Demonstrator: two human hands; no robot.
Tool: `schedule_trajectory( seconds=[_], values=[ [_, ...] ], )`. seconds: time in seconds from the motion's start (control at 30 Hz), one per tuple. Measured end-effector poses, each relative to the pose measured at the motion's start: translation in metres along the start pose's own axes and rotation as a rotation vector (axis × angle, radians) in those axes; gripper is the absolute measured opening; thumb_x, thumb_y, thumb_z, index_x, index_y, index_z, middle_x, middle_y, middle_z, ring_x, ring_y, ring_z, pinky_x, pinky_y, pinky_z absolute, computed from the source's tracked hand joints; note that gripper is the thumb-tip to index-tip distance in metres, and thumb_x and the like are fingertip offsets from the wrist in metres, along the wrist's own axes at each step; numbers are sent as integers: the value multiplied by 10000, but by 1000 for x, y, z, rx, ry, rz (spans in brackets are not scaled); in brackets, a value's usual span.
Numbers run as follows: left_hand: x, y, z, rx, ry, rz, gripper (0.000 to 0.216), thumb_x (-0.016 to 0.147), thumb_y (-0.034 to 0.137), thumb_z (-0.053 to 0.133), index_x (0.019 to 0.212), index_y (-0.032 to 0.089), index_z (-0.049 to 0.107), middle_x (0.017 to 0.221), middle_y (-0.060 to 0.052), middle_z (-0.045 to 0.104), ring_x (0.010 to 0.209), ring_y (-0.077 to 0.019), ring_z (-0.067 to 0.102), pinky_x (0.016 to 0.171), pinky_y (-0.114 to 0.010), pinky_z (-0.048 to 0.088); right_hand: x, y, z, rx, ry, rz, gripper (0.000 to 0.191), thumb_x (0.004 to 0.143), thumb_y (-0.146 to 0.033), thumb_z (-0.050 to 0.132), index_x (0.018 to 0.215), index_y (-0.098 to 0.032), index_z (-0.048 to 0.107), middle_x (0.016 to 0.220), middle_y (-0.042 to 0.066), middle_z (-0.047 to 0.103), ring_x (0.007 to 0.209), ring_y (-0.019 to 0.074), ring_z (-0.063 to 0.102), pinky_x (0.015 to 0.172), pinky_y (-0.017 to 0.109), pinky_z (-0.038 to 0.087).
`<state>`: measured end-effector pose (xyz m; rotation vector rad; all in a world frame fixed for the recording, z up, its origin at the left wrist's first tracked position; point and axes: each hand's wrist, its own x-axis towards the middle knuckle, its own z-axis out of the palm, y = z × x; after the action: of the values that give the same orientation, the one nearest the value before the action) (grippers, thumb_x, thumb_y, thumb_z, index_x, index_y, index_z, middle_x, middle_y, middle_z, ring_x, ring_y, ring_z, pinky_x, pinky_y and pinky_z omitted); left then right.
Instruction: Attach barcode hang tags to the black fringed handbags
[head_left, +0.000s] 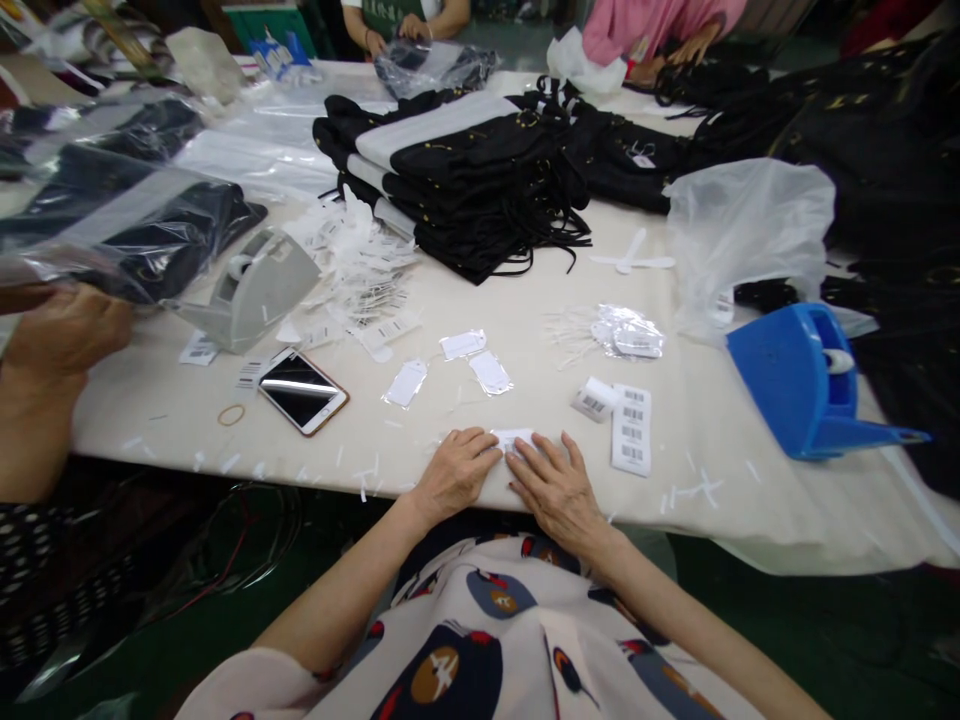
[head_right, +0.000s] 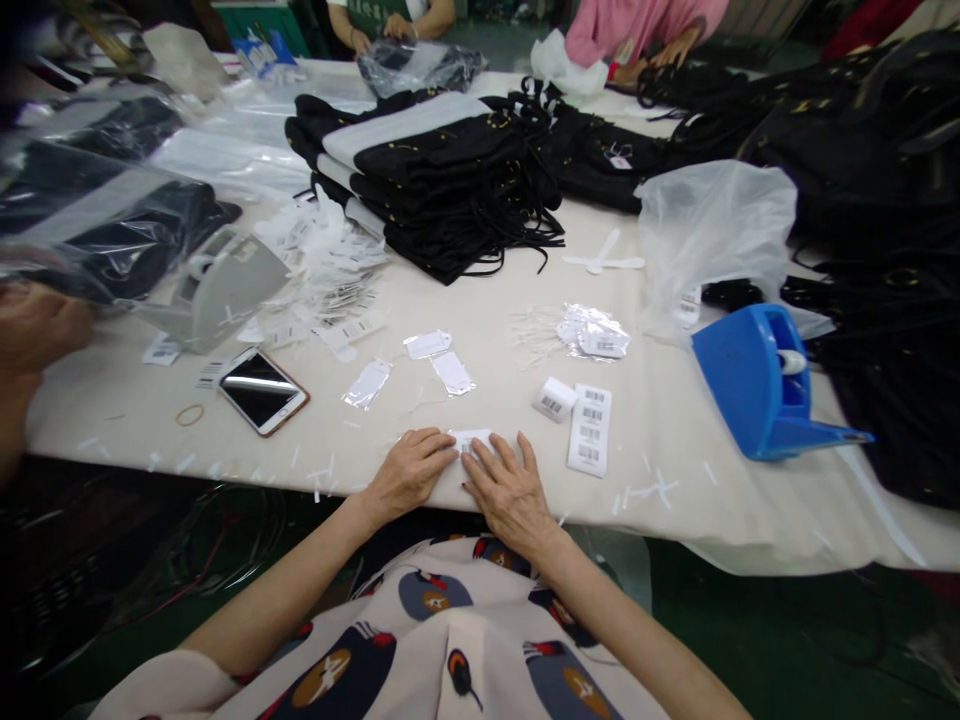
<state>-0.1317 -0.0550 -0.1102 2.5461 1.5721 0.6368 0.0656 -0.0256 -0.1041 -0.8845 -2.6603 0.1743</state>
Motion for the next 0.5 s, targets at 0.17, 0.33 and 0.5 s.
schedule_trajectory(
  seconds=[0.17,0.33,0.5],
  values=[
    [-1,-1,2,-29,29,11,206,839,134,396,905,151,590,1018,-78,606,991,-188,477,812,-333,408,0,2,0,23,35,32,312,854,-264,480,1154,-214,550,1200,59,573,1187,244,403,1032,511,212],
    [2,3,-2,-59,14,122,250,843,136,386,1006,145,575,1063,-91,602,1008,-185,481,819,-329,408,0,0,2,64,41,64,328,849,-249,484,1171,-225,539,1202,54,570,1184,238,405,1030,498,223],
    [11,-1,-15,-26,59,-237,283,832,199,440,1098,181,534,1107,-95,567,1034,-208,475,834,-369,385,-1,2,3,120,49,86,315,847,-243,481,1153,-246,553,1192,47,575,1178,226,411,1016,470,250]
  ],
)
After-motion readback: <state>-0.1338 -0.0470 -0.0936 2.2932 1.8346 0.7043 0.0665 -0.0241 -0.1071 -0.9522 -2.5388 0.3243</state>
